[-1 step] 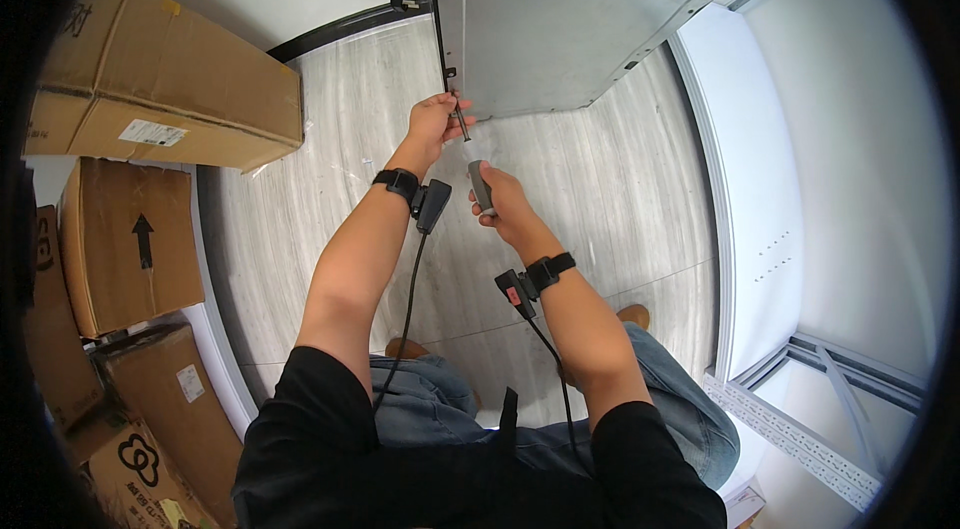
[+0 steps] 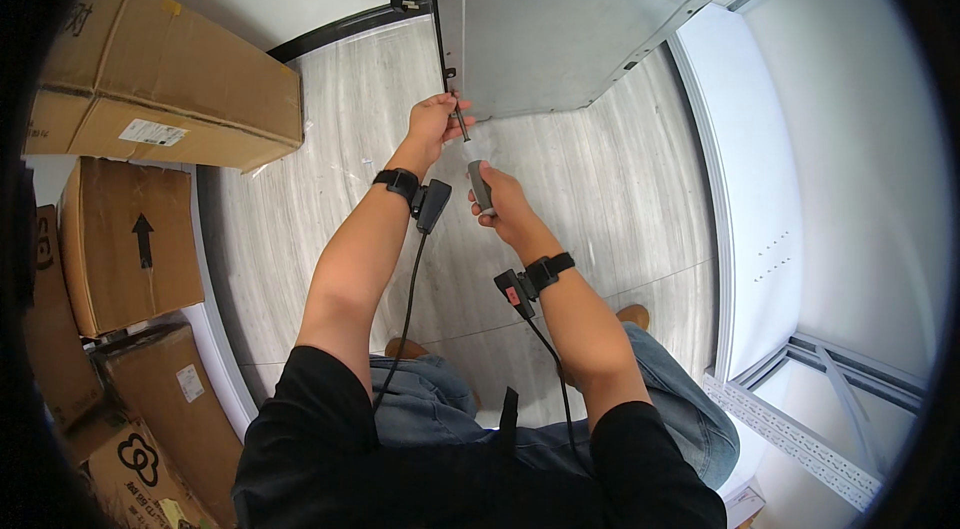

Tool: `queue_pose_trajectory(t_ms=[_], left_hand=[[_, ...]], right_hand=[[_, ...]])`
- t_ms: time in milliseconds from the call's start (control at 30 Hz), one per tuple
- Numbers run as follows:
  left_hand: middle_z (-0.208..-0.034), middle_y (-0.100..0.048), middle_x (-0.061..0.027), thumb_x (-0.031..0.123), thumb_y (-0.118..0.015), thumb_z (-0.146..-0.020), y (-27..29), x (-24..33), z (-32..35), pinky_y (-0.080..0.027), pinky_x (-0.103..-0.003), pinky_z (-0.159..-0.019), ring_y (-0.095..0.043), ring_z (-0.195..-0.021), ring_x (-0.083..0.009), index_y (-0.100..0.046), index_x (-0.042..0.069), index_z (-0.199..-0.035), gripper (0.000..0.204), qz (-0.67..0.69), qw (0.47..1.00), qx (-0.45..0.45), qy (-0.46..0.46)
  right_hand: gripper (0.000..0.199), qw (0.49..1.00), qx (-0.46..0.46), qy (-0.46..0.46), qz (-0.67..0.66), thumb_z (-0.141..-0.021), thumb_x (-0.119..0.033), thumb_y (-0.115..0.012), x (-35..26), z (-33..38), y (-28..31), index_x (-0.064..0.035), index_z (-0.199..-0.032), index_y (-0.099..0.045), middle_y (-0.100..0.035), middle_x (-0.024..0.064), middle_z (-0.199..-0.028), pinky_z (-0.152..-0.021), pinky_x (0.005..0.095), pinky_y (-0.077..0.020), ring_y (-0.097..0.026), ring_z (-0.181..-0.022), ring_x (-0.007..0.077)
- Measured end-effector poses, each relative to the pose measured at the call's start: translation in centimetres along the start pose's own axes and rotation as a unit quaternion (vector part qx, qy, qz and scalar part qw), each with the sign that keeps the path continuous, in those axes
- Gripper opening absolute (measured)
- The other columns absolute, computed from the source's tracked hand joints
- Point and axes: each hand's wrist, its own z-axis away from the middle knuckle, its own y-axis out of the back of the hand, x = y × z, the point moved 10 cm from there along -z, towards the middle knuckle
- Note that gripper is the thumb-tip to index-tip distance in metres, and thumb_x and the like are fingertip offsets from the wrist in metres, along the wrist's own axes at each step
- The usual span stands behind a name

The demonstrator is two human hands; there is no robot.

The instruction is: The person uses a screwdriver to fasten screws into a white metal panel, then wipes the exterior and interior of a black electronic device with a blue cloth.

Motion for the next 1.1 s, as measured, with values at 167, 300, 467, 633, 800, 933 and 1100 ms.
queue_pose_trajectory(t_ms=[167,300,467,633,800,933,1100], left_hand=[[-0.106,-0.068,-0.0098,0.012,-0.048,-0.097,0.2,0.1,0.0,-0.055,-0.026,-0.058,-0.07,-0.077,-0.0196,-0.056,0.004,-0.114,0.021,-0.01,1.0,0.005,-0.01],[-0.106,-0.068,-0.0089,0.011,-0.048,-0.096,-0.2,0.4,0.3,-0.055,-0.026,-0.059,-0.069,-0.076,-0.0182,-0.056,0.004,-0.115,0.021,-0.014,1.0,0.004,-0.008],[-0.104,-0.068,-0.0081,0.01,-0.048,-0.096,0.0,0.4,0.1,-0.054,-0.025,-0.058,-0.068,-0.075,-0.0165,-0.056,0.005,-0.116,0.022,-0.021,1.0,0.006,-0.011],[-0.1,-0.068,-0.0059,0.011,-0.049,-0.096,0.3,0.2,-0.2,-0.053,-0.025,-0.058,-0.067,-0.074,-0.0148,-0.057,0.005,-0.115,0.021,-0.02,1.0,0.011,-0.006],[-0.089,-0.066,-0.0033,0.008,-0.058,-0.092,0.9,-0.1,-0.9,-0.052,-0.025,-0.059,-0.064,-0.073,-0.0125,-0.06,0.007,-0.111,0.019,-0.047,0.999,0.015,-0.009],[-0.083,-0.064,-0.0049,0.002,-0.064,-0.086,0.7,0.3,-0.6,-0.052,-0.026,-0.058,-0.062,-0.07,-0.0125,-0.06,0.004,-0.109,0.023,-0.102,0.993,0.039,-0.035],[-0.082,-0.064,-0.0088,-0.002,-0.061,-0.087,1.3,0.6,-0.7,-0.053,-0.028,-0.057,-0.062,-0.065,-0.0146,-0.058,-0.002,-0.11,0.024,-0.108,0.99,0.076,-0.051]], right_hand=[[0.042,0.998,-0.028,-0.027,-0.049,-0.101,-0.042,-0.038,0.4,-0.1,-0.4,-0.0059,-0.112,-0.056,-0.053,0.0024,-0.075,-0.042,0.0205,-0.0331,-0.048,-0.056,0.0092],[0.043,0.996,-0.04,-0.024,-0.072,-0.102,-0.043,-0.037,0.8,-0.4,-0.3,-0.0062,-0.112,-0.056,-0.054,0.0021,-0.076,-0.042,0.0201,-0.0321,-0.047,-0.057,0.0092],[0.042,0.991,-0.08,-0.037,-0.097,-0.102,-0.043,-0.037,1.2,-0.9,-0.9,-0.0067,-0.113,-0.056,-0.054,0.0017,-0.076,-0.044,0.0207,-0.0331,-0.048,-0.058,0.0103],[0.035,0.999,-0.001,-0.022,-0.023,-0.1,-0.039,-0.042,1.6,-1.5,-0.4,-0.0093,-0.111,-0.057,-0.054,0.0022,-0.079,-0.053,0.0267,-0.0416,-0.052,-0.064,0.0126],[0.031,0.997,0.046,0.013,0.065,-0.093,-0.035,-0.06,1.7,-1.9,-1.5,-0.0076,-0.104,-0.054,-0.054,0.0047,-0.089,-0.066,0.0381,-0.0522,-0.054,-0.077,0.0174],[0.032,0.995,0.035,0.001,0.088,-0.09,-0.03,-0.065,2.7,-3.9,-1.5,-0.0068,-0.108,-0.051,-0.055,0.0051,-0.093,-0.073,0.0431,-0.0547,-0.056,-0.081,0.0191],[0.038,0.991,0.073,-0.012,0.115,-0.088,-0.022,-0.068,2.9,-4.9,-1.1,-0.0046,-0.115,-0.047,-0.055,0.0081,-0.102,-0.074,0.0432,-0.0557,-0.057,-0.092,0.0223]])
